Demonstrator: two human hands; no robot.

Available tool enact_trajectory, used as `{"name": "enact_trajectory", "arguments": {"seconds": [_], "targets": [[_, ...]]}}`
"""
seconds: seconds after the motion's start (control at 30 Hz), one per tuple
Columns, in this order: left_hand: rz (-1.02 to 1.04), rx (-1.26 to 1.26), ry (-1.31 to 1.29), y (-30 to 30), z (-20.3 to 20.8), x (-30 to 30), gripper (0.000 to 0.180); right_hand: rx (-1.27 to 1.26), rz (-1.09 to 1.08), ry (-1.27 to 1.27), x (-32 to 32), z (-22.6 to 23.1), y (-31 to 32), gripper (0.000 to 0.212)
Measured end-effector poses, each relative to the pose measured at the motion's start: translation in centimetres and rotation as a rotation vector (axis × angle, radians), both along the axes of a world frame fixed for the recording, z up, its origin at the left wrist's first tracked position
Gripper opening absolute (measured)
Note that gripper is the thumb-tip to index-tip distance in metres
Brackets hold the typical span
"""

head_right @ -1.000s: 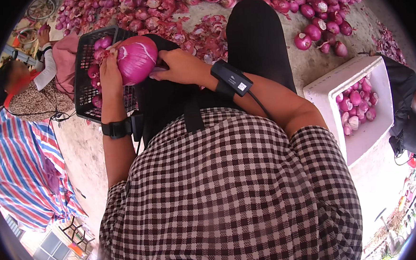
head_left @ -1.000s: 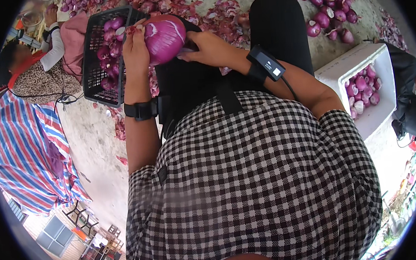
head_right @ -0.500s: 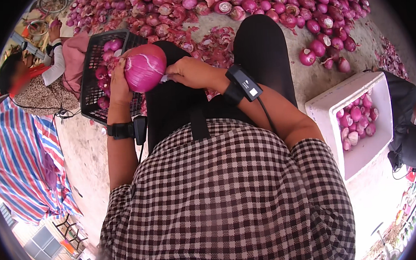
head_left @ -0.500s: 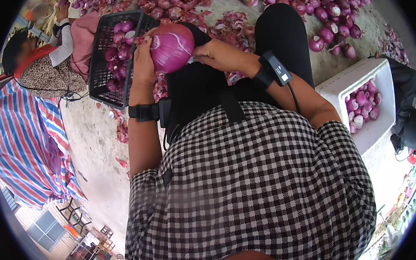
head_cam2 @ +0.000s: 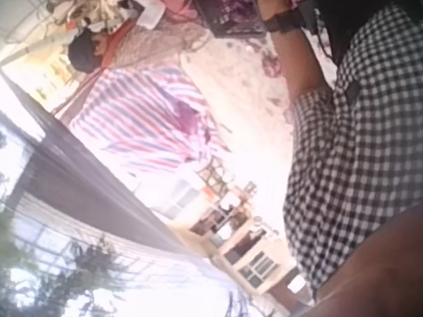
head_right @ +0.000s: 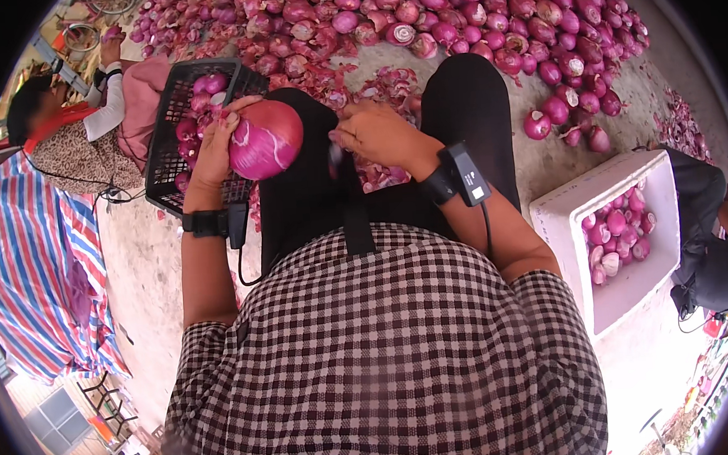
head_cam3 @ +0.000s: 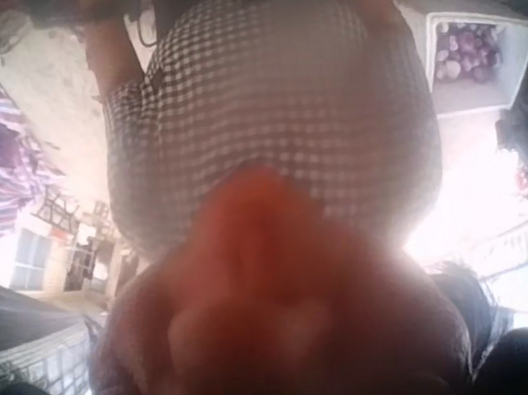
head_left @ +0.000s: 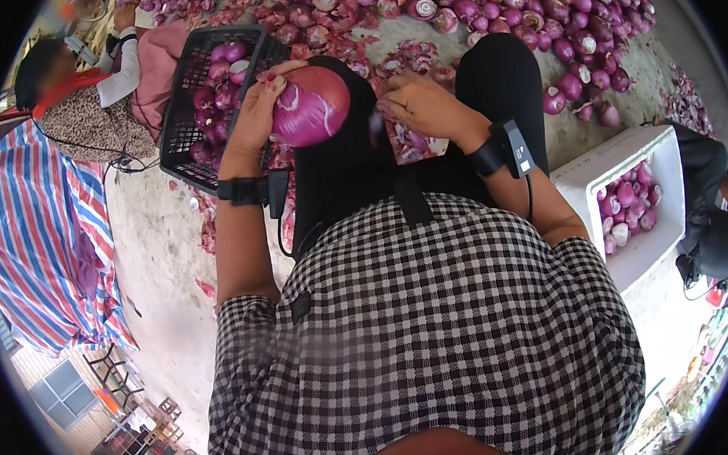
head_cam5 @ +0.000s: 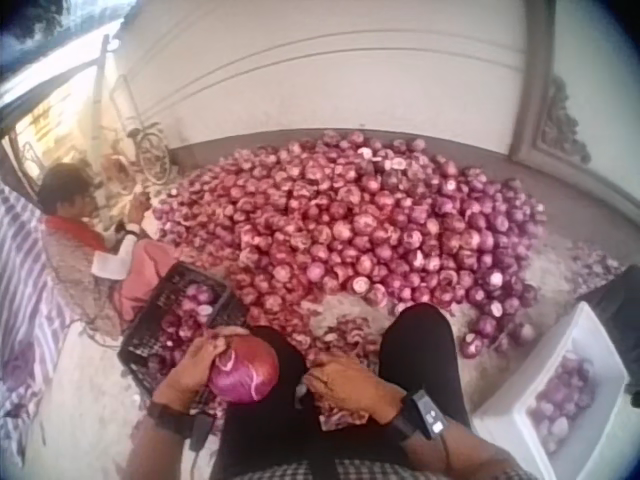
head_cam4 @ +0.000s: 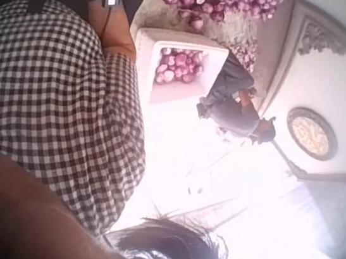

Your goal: Peeling the outer skin of large red onions by hand.

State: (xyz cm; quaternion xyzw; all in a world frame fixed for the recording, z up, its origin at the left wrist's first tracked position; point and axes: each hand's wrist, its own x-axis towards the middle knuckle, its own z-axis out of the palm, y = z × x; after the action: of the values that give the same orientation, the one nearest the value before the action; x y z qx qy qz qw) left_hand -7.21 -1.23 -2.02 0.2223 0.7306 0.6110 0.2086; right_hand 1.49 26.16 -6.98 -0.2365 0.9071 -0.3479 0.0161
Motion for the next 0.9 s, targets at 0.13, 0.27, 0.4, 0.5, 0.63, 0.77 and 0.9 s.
{"name": "enact_trajectory", "arguments": {"seconds": [0.13,0.27,0.4,0.5,0.63,0.77,0.9], "targets": [[-0.186,-0.055,0.184,0.9,1.7,0.2,0.033,-0.140,-0.134,0.101,1.0,0.2,-1.0,0.050],[-0.261,-0.216,0.374,2.1,2.8,0.5,0.031,-0.562,-0.066,-0.068,0.9,1.5,-3.2,0.068],[-0.215,-0.417,0.582,3.4,3.4,1.5,0.037,-0.486,-0.138,-0.036,0.8,0.9,-3.9,0.070],[-0.097,-0.554,0.794,2.8,4.3,3.7,0.057,-0.503,-0.141,-0.049,0.9,1.3,-3.9,0.069],[0.011,-0.655,0.803,3.4,3.6,6.4,0.094,-0.502,-0.148,-0.046,0.9,1.2,-3.8,0.067],[0.013,-0.616,0.759,2.9,3.2,5.9,0.098,-0.532,-0.131,-0.043,0.5,1.3,-3.9,0.061],[-0.027,-0.579,0.647,2.7,3.6,5.7,0.100,-0.538,-0.120,0.058,0.3,2.8,-4.3,0.048]]}}
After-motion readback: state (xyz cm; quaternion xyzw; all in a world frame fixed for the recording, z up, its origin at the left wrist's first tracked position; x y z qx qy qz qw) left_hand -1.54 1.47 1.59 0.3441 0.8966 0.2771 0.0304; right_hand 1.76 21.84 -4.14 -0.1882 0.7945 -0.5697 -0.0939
